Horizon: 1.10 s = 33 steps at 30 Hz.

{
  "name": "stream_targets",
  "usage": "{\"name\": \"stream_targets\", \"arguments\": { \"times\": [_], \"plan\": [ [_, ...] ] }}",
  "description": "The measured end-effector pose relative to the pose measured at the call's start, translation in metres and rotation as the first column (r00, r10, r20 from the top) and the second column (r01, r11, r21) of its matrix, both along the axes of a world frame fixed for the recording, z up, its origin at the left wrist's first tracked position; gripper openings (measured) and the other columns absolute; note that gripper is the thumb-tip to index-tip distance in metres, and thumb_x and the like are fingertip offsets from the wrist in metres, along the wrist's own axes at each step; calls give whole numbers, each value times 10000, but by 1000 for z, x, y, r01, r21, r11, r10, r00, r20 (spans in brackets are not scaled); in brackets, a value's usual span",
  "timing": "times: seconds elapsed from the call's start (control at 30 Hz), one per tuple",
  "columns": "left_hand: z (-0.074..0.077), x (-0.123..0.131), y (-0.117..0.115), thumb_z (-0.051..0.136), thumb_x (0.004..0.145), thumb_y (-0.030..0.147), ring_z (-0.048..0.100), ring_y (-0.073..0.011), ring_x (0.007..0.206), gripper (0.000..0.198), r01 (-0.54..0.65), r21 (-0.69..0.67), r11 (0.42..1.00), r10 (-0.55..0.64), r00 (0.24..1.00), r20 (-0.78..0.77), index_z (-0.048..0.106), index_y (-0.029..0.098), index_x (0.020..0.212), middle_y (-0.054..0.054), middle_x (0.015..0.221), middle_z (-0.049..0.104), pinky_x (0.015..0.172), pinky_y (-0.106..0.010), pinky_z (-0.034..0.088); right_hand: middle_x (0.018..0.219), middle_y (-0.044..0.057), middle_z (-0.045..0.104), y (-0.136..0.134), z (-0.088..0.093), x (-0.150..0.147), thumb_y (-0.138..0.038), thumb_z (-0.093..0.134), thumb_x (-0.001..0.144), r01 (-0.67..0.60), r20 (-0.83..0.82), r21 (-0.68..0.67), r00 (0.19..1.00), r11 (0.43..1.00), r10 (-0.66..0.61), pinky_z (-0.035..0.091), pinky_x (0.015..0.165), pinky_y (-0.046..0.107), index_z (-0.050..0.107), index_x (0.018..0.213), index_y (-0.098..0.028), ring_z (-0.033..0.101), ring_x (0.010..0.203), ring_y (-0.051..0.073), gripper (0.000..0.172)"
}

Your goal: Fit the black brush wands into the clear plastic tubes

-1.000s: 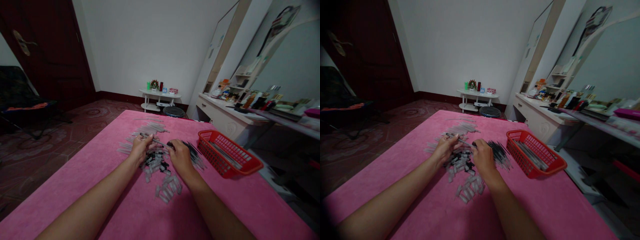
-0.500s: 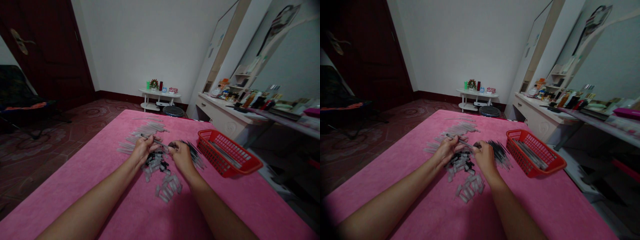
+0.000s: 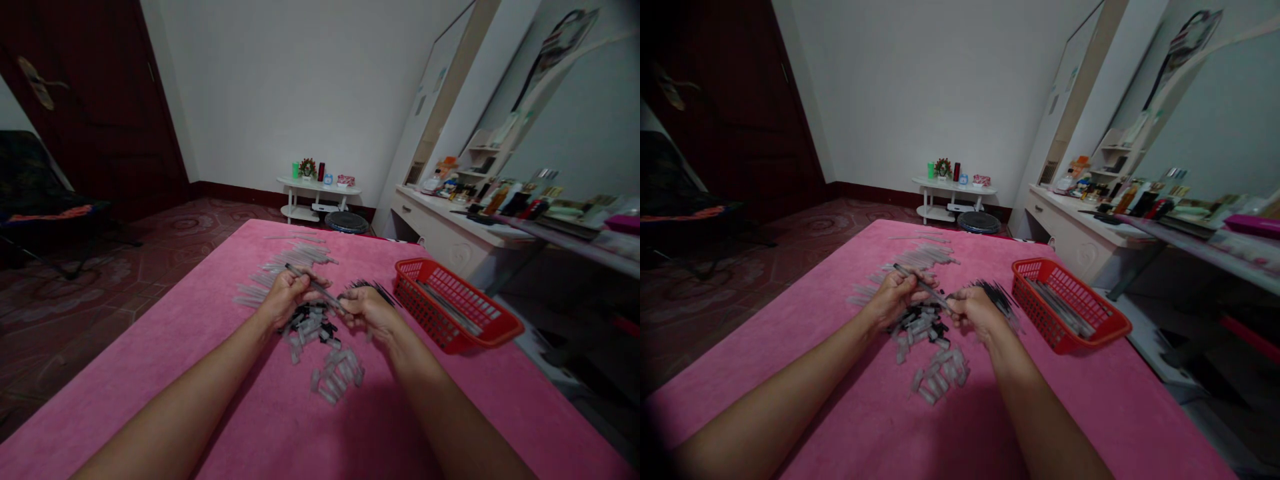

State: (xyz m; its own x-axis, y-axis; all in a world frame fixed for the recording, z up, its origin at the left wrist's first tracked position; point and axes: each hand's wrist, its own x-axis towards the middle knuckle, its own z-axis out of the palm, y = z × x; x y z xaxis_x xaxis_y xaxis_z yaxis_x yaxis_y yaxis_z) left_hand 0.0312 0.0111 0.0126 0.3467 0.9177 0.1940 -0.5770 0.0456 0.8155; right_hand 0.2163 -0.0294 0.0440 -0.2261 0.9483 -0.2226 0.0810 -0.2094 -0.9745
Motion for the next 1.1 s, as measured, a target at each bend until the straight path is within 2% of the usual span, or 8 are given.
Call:
{"name": "stream_targets", "arguments": {
  "times": [0.23,0.33,0.4,0.53,0.63,0.77,0.97,1.1],
  "plan": [
    [0,10,0,740,697,259,670,-190,835,233,-97,-79,992,103,991,79,566,142,799,-54,808,678,704,-273,544,506,-23,522,8,-12,-11,-238,524,671,136,296,424,914,896,-279,354,467,225,559,632,-173,469,461,118,84],
    [4,18,-1,607,811,248,649,-151,717,114,-84,-241,967,142,962,233,553,151,782,-15,667,620,706,-296,539,620,11,600,7,-15,-15,-191,527,714,73,441,592,805,803,-398,386,562,240,592,692,-177,538,581,145,70],
    [7,20,-2,427,909,332,581,-119,539,309,-51,-396,917,197,920,339,514,156,671,8,513,511,630,-286,527,721,35,636,2,-16,-21,-152,522,744,-25,517,676,728,737,-449,397,636,247,600,734,-182,569,682,160,84],
    [11,17,-5,203,960,393,234,-62,288,537,-32,-491,870,298,829,474,277,191,468,58,353,217,364,-201,323,845,71,633,-11,-19,-38,-102,500,786,-214,581,757,652,617,-486,396,718,264,583,803,-178,573,815,186,114],
    [13,16,-10,224,964,359,150,-66,273,533,-63,-493,868,343,794,501,212,193,457,59,339,152,312,-211,165,814,70,622,-18,-23,-47,-84,491,793,-218,556,790,649,574,-519,390,710,270,571,787,-176,569,796,188,123],
    [16,21,-17,258,961,329,131,-72,281,513,-88,-460,883,345,787,512,213,193,468,64,344,127,320,-220,141,750,51,627,-19,-26,-51,-95,533,764,-75,467,794,710,603,-527,388,669,251,566,717,-178,570,727,166,100],
    [15,24,-20,331,943,399,94,-65,304,516,-97,-397,913,303,813,498,223,189,484,80,380,97,333,-212,113,616,-4,618,-9,-28,-45,-124,587,682,66,436,600,809,797,-395,328,510,211,585,671,-169,529,550,120,46],
    [15,25,-16,352,938,415,124,-62,306,514,-88,-375,923,282,818,501,232,187,493,82,388,121,334,-203,139,663,7,655,-11,-18,-44,-160,590,696,10,480,623,784,783,-392,339,527,217,637,723,-175,544,574,129,56]
  ]
}}
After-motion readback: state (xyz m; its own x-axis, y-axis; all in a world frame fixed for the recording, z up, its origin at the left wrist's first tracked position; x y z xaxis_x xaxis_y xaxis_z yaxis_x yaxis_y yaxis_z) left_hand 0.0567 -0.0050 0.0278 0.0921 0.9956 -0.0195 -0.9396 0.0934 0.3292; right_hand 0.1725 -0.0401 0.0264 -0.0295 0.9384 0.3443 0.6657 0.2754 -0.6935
